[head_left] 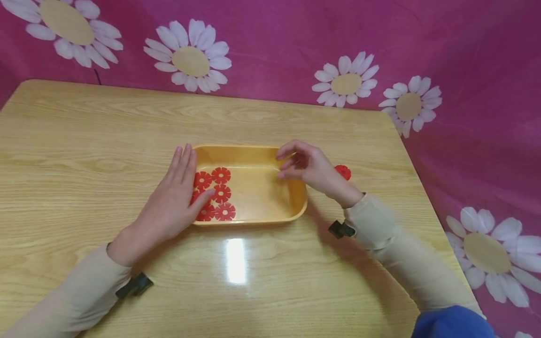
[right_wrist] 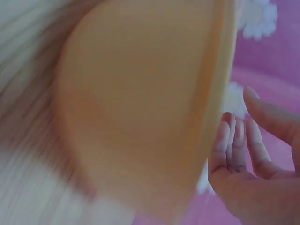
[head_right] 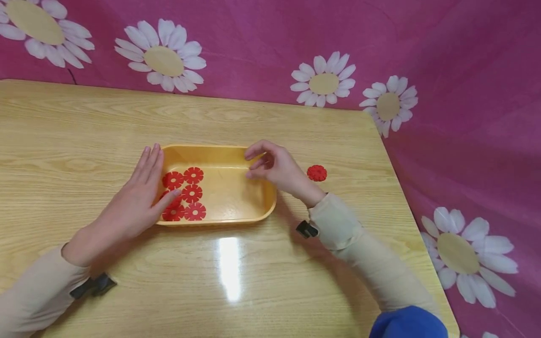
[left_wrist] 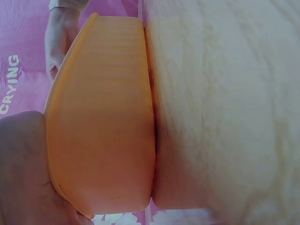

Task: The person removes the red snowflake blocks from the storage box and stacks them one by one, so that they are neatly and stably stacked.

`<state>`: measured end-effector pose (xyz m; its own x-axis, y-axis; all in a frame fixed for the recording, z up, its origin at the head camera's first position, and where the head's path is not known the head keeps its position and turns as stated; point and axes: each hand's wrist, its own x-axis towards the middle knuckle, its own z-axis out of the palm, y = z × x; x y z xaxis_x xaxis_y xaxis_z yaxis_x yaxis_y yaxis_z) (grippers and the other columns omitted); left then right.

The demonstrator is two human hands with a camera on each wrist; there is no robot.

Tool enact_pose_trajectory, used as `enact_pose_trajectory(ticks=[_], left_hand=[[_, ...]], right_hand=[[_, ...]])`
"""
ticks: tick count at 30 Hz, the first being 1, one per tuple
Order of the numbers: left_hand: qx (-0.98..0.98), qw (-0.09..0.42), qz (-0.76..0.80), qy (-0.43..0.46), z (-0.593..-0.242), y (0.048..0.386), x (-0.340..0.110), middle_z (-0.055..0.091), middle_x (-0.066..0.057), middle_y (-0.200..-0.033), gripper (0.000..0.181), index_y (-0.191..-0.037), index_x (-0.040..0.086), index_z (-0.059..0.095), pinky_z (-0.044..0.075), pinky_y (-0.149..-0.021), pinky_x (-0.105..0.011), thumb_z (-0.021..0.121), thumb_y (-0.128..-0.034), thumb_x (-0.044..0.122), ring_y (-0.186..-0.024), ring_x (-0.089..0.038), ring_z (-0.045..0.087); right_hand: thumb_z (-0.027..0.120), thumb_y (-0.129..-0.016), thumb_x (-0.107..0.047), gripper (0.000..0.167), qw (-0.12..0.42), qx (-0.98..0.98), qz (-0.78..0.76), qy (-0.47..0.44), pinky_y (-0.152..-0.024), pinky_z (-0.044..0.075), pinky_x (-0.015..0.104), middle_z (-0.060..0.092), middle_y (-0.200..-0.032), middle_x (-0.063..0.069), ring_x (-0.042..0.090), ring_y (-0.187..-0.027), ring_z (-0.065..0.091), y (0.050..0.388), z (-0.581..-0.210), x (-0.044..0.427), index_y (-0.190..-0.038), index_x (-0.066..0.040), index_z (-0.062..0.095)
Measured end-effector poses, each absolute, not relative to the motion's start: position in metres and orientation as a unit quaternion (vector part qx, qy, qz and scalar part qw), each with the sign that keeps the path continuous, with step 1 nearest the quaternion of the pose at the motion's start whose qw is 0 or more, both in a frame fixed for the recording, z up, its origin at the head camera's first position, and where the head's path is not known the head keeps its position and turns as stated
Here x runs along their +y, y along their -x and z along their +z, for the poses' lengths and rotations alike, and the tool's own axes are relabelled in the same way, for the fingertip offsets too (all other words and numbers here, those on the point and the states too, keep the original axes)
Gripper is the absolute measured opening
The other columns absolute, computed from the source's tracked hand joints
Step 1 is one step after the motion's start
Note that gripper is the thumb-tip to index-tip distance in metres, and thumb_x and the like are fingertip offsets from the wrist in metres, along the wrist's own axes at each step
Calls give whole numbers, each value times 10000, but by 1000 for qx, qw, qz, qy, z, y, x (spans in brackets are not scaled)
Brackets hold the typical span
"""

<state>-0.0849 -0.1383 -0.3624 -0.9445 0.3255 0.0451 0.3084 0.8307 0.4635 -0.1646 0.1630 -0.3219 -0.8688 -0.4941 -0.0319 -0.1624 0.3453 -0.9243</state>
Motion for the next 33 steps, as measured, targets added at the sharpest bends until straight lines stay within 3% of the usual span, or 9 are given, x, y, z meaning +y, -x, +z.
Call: enact_pose_trajectory(ticks=[5,9,18,26,33], left_hand=[[957,20,238,-162,-363,85,-136,-162,-106,-1616,880,-1539,-35,-13,95,-1178,-496,508,-998,423,-1473,-258,-166],[958,24,235,-162,-364,85,-136,-167,-99,-1615,873,-1540,-30,-16,100,-1177,-498,486,-1003,442,-1469,-245,-180],[960,24,233,-154,-364,85,-138,-134,-124,-1623,893,-1542,-29,-8,115,-1175,-500,528,-988,421,-1474,-257,-163],[959,26,237,-152,-365,85,-139,-95,-143,-1629,906,-1543,-34,10,128,-1173,-506,552,-975,418,-1475,-248,-166],[960,28,236,-150,-364,85,-139,-107,-129,-1629,911,-1544,-27,3,124,-1173,-508,557,-972,416,-1471,-235,-180]], right_hand=[[765,-779,102,356,216,784,-504,290,-773,556,341,644,-1062,214,232,-844,658,153,-334,109,-1107,73,630],[767,-802,60,312,269,794,-432,334,-696,546,272,665,-1004,124,133,-751,627,147,-354,84,-1096,19,669],[749,-824,32,305,268,825,-303,395,-664,480,209,579,-896,52,143,-745,537,145,-365,73,-1111,-60,705],[817,-793,-51,303,250,849,-271,377,-733,472,197,559,-959,41,158,-850,534,141,-364,72,-1024,-57,620],[811,-790,-21,338,245,828,-315,393,-736,502,217,618,-996,4,135,-836,557,143,-360,83,-1074,-70,634]])
